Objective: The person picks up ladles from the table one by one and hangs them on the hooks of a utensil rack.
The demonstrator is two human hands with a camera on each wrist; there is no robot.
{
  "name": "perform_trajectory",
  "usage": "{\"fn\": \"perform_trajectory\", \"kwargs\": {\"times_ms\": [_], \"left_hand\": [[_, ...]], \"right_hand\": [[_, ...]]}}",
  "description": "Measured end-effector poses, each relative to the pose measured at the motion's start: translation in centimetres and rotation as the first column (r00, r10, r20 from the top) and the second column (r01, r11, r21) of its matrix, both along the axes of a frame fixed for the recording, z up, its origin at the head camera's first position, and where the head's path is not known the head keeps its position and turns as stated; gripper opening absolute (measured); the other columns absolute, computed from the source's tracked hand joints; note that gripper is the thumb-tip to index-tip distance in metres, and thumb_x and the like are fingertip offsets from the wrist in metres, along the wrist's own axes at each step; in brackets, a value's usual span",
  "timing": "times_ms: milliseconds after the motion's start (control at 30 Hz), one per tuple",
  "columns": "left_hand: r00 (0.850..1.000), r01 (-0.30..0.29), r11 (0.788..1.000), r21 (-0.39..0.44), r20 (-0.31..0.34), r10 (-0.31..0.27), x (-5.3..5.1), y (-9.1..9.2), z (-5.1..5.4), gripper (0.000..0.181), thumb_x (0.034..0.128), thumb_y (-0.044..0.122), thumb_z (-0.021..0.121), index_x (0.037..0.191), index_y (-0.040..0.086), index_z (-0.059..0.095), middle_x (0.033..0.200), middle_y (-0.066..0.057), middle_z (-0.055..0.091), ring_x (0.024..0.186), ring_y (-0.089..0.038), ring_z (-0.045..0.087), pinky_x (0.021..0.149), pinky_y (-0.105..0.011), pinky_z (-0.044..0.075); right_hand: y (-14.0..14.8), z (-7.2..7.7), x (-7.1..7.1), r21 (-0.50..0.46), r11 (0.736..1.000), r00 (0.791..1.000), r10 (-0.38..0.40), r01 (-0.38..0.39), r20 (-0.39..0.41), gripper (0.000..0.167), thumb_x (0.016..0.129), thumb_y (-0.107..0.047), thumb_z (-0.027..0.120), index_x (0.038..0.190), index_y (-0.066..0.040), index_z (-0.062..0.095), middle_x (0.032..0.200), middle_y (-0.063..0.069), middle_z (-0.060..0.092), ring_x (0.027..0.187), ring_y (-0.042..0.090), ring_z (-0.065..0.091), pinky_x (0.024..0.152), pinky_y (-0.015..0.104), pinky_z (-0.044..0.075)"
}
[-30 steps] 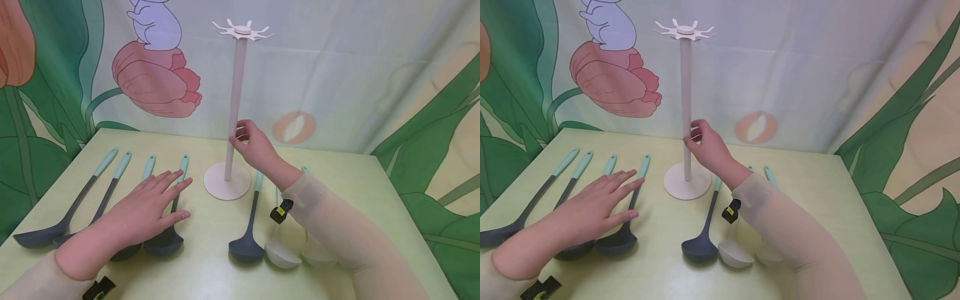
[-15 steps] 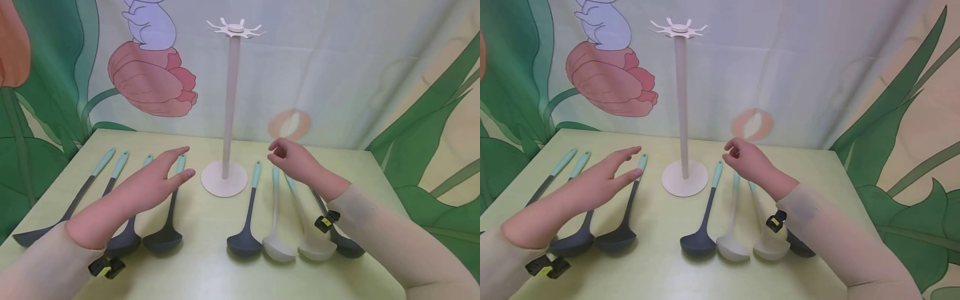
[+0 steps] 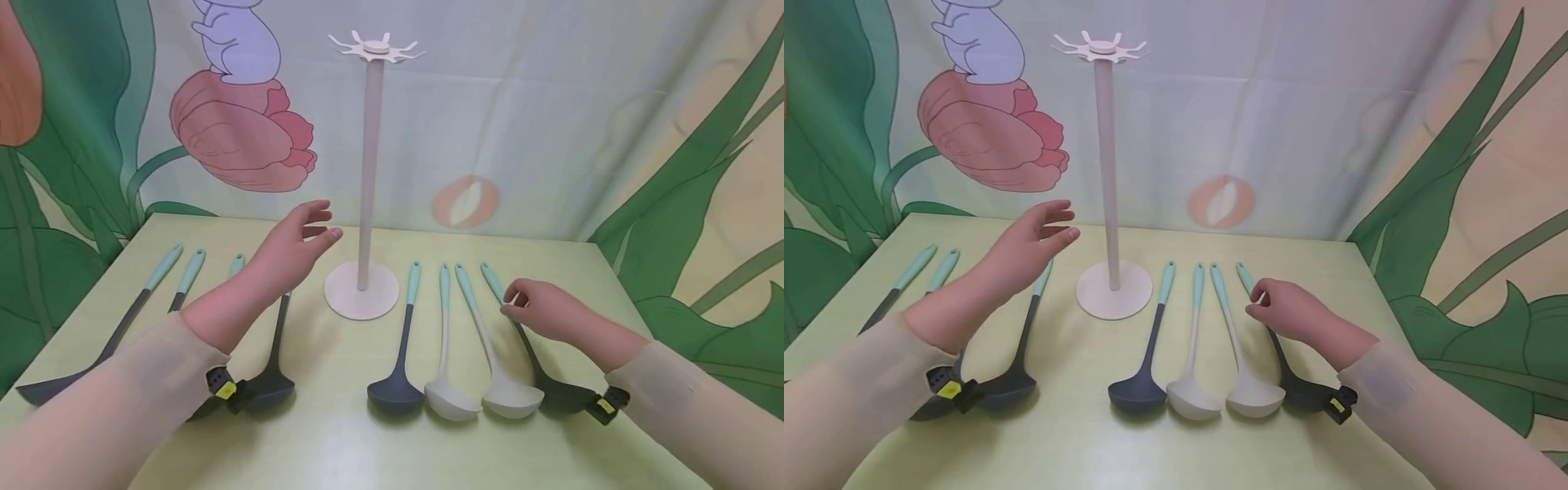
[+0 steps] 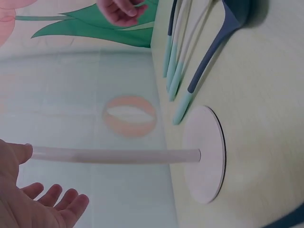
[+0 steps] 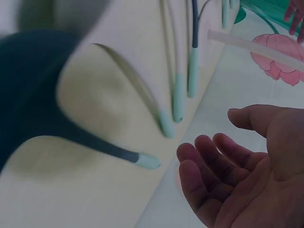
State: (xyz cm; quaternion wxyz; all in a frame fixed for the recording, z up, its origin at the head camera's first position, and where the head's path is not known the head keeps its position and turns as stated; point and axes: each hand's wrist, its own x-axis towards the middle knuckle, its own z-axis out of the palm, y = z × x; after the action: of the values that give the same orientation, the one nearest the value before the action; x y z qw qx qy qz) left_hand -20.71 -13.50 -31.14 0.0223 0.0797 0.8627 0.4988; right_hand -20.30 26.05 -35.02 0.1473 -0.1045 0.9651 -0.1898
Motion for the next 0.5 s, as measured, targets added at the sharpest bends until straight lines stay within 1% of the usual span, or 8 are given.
{"fn": "perform_trajectory", "kwargs": {"times_ms": [100, 233, 433, 500], "left_hand": [[1.000, -0.016, 0.998, 0.060, -0.008, 0.016, -0.9, 1.0, -0.4, 0.064, 0.1016, 0.032, 0.057, 0.156, 0.016, 0.027, 0.152, -0.005, 0.040, 0.139, -0.026, 0.039, 0.109, -0.049, 0.040], [0.999, -0.035, 0.993, 0.116, -0.012, 0.036, -1.8, 2.3, -0.7, 0.063, 0.1011, 0.030, 0.058, 0.155, 0.016, 0.029, 0.151, -0.005, 0.041, 0.138, -0.025, 0.041, 0.108, -0.048, 0.041], [0.996, -0.080, 0.975, 0.207, -0.010, 0.084, -3.0, 3.8, -0.8, 0.062, 0.1011, 0.026, 0.058, 0.155, 0.017, 0.029, 0.151, -0.004, 0.041, 0.138, -0.024, 0.041, 0.109, -0.047, 0.040], [0.996, -0.087, 0.969, 0.232, -0.007, 0.091, -3.3, 4.3, -0.9, 0.061, 0.1013, 0.025, 0.058, 0.155, 0.017, 0.030, 0.150, -0.004, 0.041, 0.138, -0.023, 0.041, 0.109, -0.047, 0.040]], "right_hand": [[1.1, -0.9, 0.8, 0.033, 0.999, 0.999, -0.004, 0.003, 0.037, 0.027, 0.097, -0.028, 0.061, 0.110, -0.004, 0.060, 0.094, 0.008, 0.061, 0.076, 0.019, 0.056, 0.065, 0.033, 0.047], [2.5, -1.6, 1.8, 0.066, 0.998, 0.997, -0.005, 0.000, 0.072, 0.029, 0.095, -0.027, 0.065, 0.108, -0.002, 0.060, 0.089, 0.007, 0.060, 0.074, 0.019, 0.055, 0.063, 0.033, 0.047], [4.1, -2.6, 2.9, 0.111, 0.994, 0.991, -0.006, -0.009, 0.130, 0.033, 0.094, -0.029, 0.067, 0.106, 0.001, 0.059, 0.089, 0.007, 0.059, 0.078, 0.020, 0.054, 0.067, 0.035, 0.047], [4.3, -3.0, 3.2, 0.124, 0.992, 0.990, -0.009, -0.008, 0.142, 0.033, 0.093, -0.029, 0.068, 0.105, 0.001, 0.059, 0.088, 0.007, 0.060, 0.079, 0.020, 0.054, 0.068, 0.036, 0.047]]}}
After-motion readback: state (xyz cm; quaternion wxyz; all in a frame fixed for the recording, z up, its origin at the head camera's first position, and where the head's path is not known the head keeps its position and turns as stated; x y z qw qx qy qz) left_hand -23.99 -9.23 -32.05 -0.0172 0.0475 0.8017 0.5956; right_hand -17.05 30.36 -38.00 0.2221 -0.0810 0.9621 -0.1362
